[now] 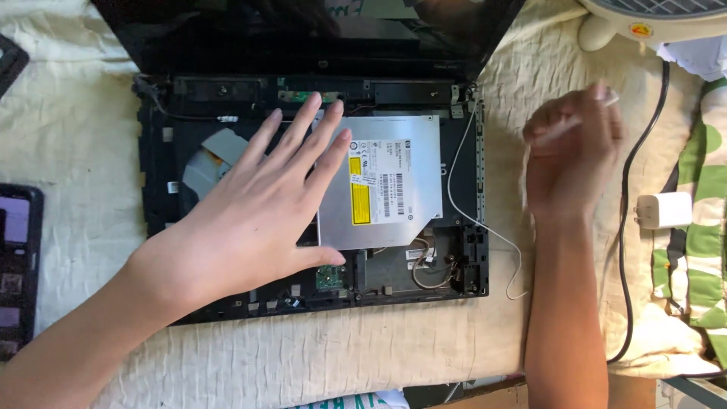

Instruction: Managing internal wiring and repositioning the optical drive inside a laptop during a repair process.

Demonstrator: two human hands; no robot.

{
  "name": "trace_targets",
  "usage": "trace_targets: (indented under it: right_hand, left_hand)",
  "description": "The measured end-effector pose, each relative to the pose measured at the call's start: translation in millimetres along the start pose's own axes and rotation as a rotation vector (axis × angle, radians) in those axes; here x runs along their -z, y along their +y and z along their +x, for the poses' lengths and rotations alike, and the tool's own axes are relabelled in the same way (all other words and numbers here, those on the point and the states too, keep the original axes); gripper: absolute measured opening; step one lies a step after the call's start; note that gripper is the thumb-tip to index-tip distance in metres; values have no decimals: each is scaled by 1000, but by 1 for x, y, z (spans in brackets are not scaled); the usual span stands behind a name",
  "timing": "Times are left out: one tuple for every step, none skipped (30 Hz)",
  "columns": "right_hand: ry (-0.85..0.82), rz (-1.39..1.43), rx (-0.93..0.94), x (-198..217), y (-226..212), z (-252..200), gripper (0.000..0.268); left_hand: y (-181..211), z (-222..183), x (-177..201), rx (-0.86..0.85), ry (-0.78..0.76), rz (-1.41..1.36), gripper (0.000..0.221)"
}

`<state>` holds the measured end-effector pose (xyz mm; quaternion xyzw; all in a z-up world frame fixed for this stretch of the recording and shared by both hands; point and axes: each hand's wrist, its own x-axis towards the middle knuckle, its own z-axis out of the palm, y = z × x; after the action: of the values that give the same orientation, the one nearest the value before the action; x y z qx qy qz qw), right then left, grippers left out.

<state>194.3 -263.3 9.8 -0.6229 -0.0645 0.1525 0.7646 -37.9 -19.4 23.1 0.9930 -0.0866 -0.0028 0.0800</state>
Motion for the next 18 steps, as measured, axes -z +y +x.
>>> trace_targets:
  right_hand:
    - [-47,-10,67,0,2,-2,26]
    - [-92,-19,135,-1,3,-3,18]
    - [-89,-16,131,4,10,-2,18]
    - [-116,-310,328,9,17,0,13]
    - [-140,-606,526,14,23,3,13]
    - [-137,-603,526,9,22,1,13]
    - [-204,-718,576,5,19,-3,11]
    - [-272,-833,623,1,18,-6,11]
    - [-268,-832,620,-5,14,-11,11]
    - [-318,-859,627,-11,10,-16,12]
    - [-374,-888,627,-18,6,-22,13]
    - [-376,-888,618,-19,7,-22,13]
    - [-394,-924,649,-20,7,-23,10]
    - [-412,-960,680,-21,7,-24,7]
    - [-411,-957,681,-21,8,-23,7]
    - [-401,-972,687,-21,9,-23,6]
    - [-390,-988,694,-20,9,-22,6]
    - [-390,-987,697,-19,9,-22,6]
  left_hand:
    - [0,-1,0,3,7,39,136]
    - [0,-2,0,7,13,78,136]
    - [0,-2,1,6,7,79,136]
    - [0,-2,1,-2,5,92,137]
    - [0,-1,2,-10,7,108,137]
    - [-1,-2,3,-11,5,111,137]
    - [-1,-1,5,-15,0,115,140]
    - [-1,-1,6,-18,-5,120,144]
    - [0,0,7,-22,-9,120,144]
    - [0,1,8,-23,-12,128,142]
    - [2,0,9,-19,-20,130,141]
    - [1,0,9,-19,-27,124,141]
    - [1,0,9,-17,-35,113,139]
    - [1,1,10,-16,-43,102,137]
    - [0,1,10,-16,-44,104,137]
    - [-1,1,10,-23,-42,103,136]
    - [-1,1,11,-31,-38,101,135]
    - [-1,1,11,-30,-36,104,135]
